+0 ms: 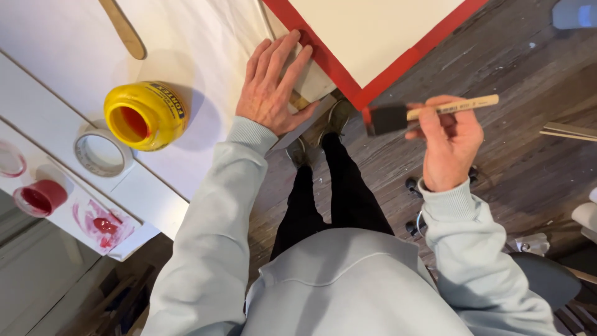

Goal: Painting the inner edges of a red picture frame with red paint using a foam brush.

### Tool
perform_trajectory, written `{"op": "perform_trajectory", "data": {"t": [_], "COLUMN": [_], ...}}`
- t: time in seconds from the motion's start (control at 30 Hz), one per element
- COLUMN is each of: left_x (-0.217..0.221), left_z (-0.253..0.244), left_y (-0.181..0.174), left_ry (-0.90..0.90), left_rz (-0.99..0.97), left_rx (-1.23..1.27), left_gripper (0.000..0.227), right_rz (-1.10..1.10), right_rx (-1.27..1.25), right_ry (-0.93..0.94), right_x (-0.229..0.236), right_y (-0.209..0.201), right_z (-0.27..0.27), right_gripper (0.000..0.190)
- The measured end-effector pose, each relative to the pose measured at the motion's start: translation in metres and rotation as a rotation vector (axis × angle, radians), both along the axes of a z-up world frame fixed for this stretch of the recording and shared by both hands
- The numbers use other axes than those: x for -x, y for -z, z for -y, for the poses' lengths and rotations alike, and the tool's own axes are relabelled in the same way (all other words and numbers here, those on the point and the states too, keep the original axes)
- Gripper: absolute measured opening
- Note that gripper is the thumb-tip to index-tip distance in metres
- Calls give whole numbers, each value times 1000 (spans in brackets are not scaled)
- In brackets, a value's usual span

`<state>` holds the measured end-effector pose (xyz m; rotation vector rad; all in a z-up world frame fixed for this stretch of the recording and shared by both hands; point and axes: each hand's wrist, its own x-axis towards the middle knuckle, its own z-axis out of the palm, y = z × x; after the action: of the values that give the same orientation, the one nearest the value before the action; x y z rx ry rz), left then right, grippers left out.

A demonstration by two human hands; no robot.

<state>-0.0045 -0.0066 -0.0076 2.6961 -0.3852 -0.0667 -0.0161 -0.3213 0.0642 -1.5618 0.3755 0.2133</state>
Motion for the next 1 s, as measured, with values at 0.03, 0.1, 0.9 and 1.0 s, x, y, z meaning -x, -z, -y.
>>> {"op": "perform_trajectory", "data": {"t": [0.03, 0.1, 0.9, 1.0], "left_x": [-3, -4, -11, -8], "left_z": [2, 2, 6, 4], "left_y": [-7, -7, -18, 1], "left_ry": [5, 7, -43, -26], "left_rz": [-1, 15, -6, 92], "left_rx": [16, 23, 82, 99], "left_gripper": [97, 94, 86, 84], "right_rz": [36, 154, 669, 807], "right_rx": [24, 138, 624, 677], "right_ry": [1, -24, -250, -309], "right_x": [-2, -22, -135, -122], "right_y": [2, 14, -2, -7], "right_z": [-2, 22, 62, 34], "right_gripper": [19, 17, 20, 10]}}
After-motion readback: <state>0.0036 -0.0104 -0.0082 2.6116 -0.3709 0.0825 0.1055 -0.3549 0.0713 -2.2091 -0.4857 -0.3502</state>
